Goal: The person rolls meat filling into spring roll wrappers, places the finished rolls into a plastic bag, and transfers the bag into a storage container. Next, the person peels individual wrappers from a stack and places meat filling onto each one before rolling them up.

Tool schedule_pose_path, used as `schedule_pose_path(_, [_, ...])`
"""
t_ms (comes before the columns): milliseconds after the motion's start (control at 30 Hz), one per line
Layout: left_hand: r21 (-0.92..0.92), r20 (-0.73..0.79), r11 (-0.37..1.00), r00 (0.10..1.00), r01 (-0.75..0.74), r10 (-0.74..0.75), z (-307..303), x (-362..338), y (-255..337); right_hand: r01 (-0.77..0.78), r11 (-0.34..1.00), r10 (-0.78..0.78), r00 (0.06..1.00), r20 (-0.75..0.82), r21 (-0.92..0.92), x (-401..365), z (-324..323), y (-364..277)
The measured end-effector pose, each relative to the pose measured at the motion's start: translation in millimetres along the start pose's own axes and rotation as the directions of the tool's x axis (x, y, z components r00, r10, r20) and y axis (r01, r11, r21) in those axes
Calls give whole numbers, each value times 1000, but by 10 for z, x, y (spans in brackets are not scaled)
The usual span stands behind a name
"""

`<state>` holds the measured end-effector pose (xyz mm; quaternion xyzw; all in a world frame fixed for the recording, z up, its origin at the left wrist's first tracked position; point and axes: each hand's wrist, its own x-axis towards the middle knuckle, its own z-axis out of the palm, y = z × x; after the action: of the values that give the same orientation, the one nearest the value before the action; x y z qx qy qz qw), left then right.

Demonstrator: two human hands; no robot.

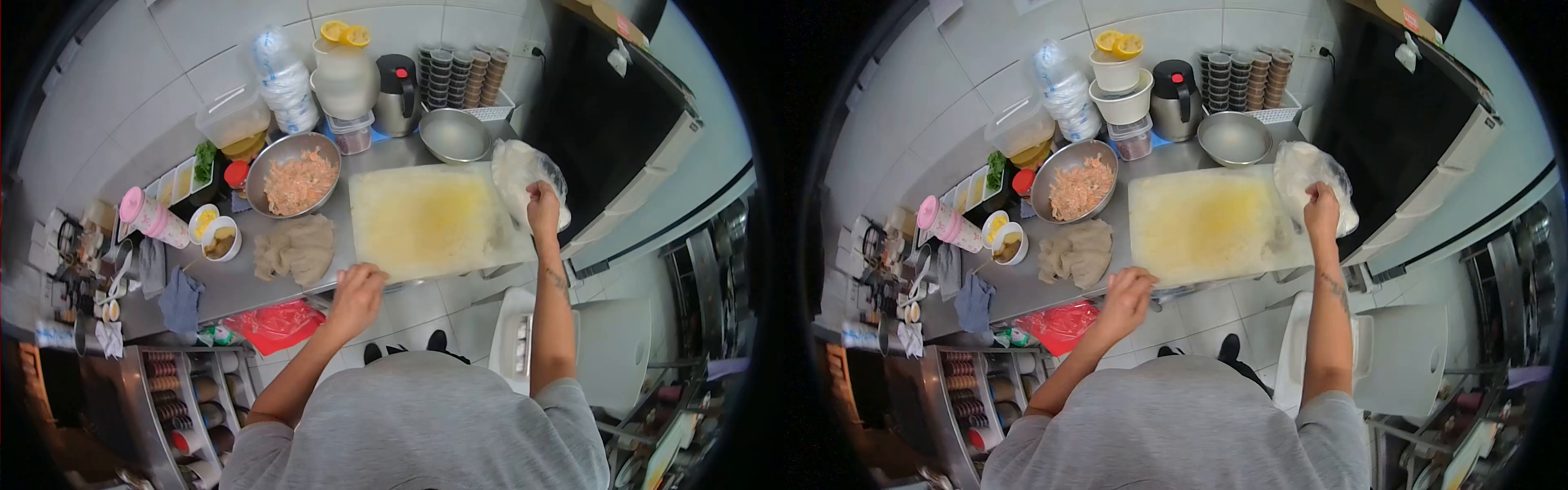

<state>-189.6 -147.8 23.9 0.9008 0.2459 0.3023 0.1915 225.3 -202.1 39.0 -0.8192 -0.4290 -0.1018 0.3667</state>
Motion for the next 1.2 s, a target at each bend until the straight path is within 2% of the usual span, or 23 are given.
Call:
schedule_pose_path(100, [-50, 81, 998, 995, -49, 53, 255, 106, 269, 251, 967, -243, 959, 143, -41, 158, 371, 785])
schedule_pose_path(167, [-53, 105, 997, 993, -49, 54, 338, 171, 349, -54, 991, 33, 985, 172, 119, 189, 373, 690])
schedule_pose_path(200, [-50, 106, 998, 993, -38, 43, 378, 187, 379, -211, 959, 171, 962, 212, 187, 192, 361, 651])
schedule_pose_path(233, [-48, 109, 998, 994, -26, 31, 421, 190, 411, -352, 887, 281, 925, 255, 299, 228, 436, 782])
schedule_pose_path(300, [-12, 100, 999, 994, 41, -39, 468, 168, 434, -604, 642, 470, 796, 381, 472, 269, 544, 916])
schedule_pose_path(333, [9, 95, 998, 993, 68, -69, 478, 171, 422, -625, 658, 463, 776, 428, 420, 251, 506, 935])
schedule_pose_path(367, [12, 77, 997, 994, 76, -77, 492, 166, 407, -430, 814, 320, 893, 317, 391, 228, 519, 919])
schedule_pose_path(400, [14, 64, 996, 994, 85, -86, 506, 135, 401, -214, 919, 149, 966, 212, 331, 182, 533, 907])
schedule_pose_path(433, [12, 55, 996, 994, 93, -93, 512, 106, 389, 8, 970, -38, 992, 119, 242, 135, 539, 899])
schedule_pose_path(533, [12, 13, 993, 993, 116, -116, 481, 63, 306, 199, 975, -214, 959, 185, 96, 108, 515, 901])
schedule_pose_path(633, [60, -13, 988, 990, 144, -143, 342, 102, 138, 250, 966, -251, 968, 1, 74, 99, 570, 908])
schedule_pose_path(733, [58, -22, 986, 988, 155, -154, 184, 171, -49, 41, 992, -52, 995, 90, 120, 152, 541, 879])
schedule_pose_path(833, [43, -39, 987, 987, 157, -155, 122, 189, -126, -117, 978, 103, 991, 86, 172, 264, 410, 788])
schedule_pose_path(900, [33, -16, 986, 986, 164, -164, 129, 179, -176, 41, 989, -35, 998, -46, 139, 390, 287, 710])
schedule_pose_path(967, [42, 20, 984, 985, 172, -173, 158, 143, -196, 111, 990, -98, 984, -145, 83, 520, 125, 441])
schedule_pose_path(1133, [100, 96, 978, 977, 183, -192, 190, 142, -280, 147, 981, -134, 985, -109, 125, 856, -254, -207])
schedule_pose_path(1200, [99, 79, 979, 979, 181, -189, 181, 160, -317, 155, 980, -148, 987, -68, 122, 990, -433, -470])
